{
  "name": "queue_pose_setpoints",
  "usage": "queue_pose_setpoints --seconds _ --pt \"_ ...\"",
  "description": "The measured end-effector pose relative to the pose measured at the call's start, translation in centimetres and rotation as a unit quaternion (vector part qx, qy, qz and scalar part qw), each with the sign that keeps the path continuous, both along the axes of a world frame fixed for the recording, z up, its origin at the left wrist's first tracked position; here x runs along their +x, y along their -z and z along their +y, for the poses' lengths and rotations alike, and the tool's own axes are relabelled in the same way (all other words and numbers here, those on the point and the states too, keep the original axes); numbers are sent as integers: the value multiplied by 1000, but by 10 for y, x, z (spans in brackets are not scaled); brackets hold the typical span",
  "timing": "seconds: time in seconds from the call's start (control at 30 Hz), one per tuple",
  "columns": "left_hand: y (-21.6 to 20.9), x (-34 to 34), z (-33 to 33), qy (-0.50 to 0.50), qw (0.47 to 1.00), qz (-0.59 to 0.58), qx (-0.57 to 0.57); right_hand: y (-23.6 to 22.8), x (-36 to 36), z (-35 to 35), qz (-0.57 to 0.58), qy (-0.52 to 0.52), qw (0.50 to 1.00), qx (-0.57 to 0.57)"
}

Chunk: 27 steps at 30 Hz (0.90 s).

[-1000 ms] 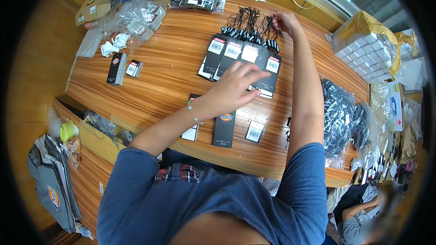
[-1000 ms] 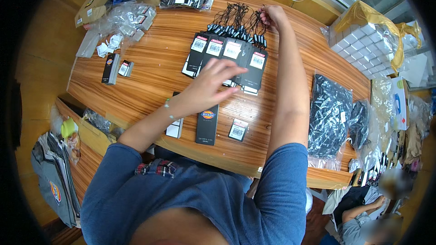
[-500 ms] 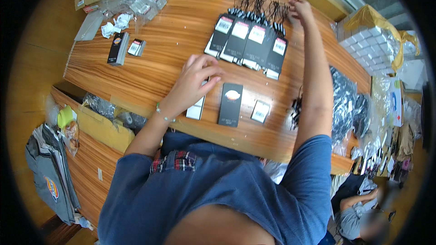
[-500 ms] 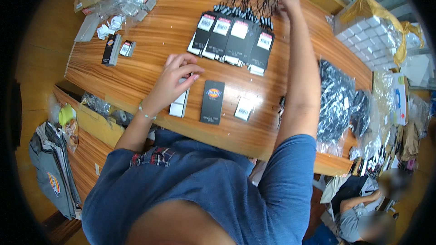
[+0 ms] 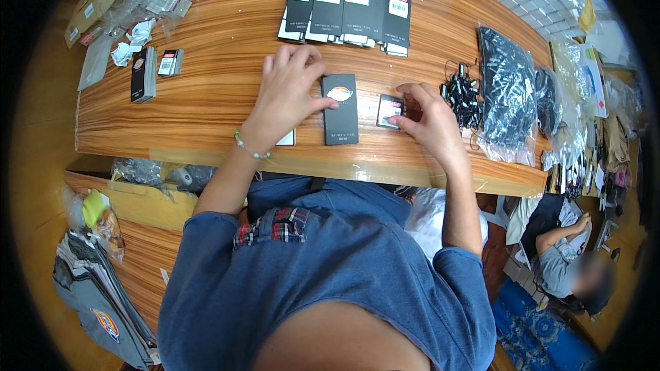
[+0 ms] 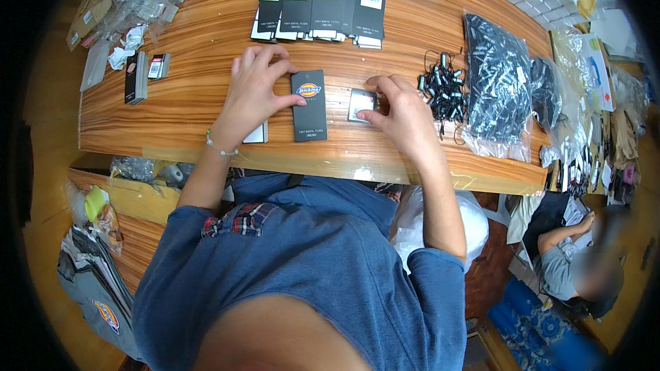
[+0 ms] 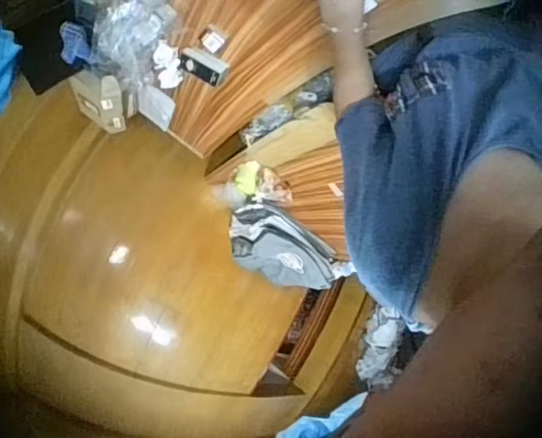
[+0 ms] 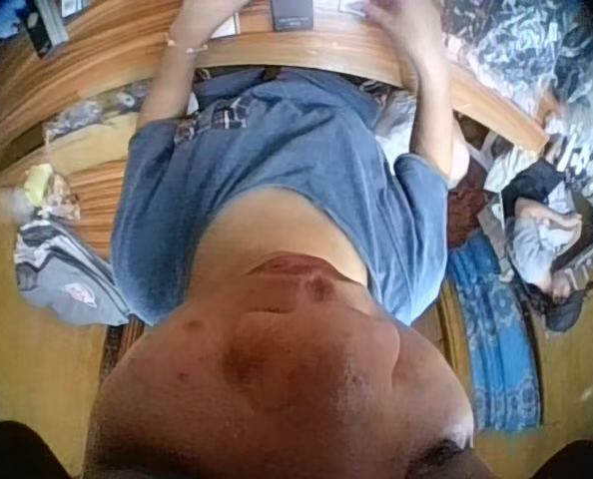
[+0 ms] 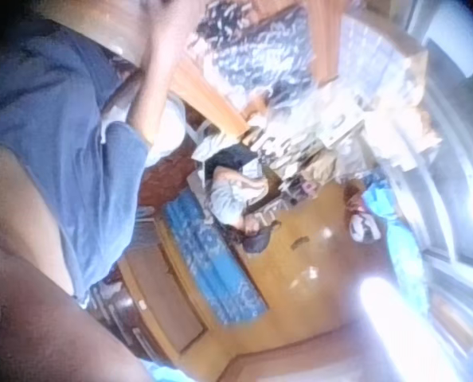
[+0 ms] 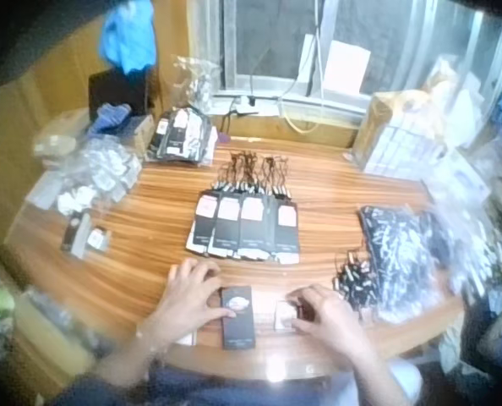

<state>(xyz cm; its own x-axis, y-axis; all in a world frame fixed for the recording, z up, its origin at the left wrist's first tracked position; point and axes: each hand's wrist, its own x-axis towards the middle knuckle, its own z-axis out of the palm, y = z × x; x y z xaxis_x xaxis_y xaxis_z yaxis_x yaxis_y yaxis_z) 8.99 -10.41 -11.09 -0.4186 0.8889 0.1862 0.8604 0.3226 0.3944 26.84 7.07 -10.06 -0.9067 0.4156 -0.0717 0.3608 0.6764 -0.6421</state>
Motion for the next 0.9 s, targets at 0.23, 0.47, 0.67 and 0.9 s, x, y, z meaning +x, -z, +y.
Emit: queue_pose_setpoints --seconds 0.23,0.47,0.67,0.9 --pt "2 -7 4 18 1000 -10 11 22 9 -9 58 68 996 -2" --pt "-16 -8 -4 34 924 -380 20 33 11 -8 141 120 957 -225" --pt "-24 7 -13 12 830 -553 74 13 14 -27 198 124 911 -340" --pt "-20 22 -8 23 860 -508 40 3 2 -58 302 79 921 -231"
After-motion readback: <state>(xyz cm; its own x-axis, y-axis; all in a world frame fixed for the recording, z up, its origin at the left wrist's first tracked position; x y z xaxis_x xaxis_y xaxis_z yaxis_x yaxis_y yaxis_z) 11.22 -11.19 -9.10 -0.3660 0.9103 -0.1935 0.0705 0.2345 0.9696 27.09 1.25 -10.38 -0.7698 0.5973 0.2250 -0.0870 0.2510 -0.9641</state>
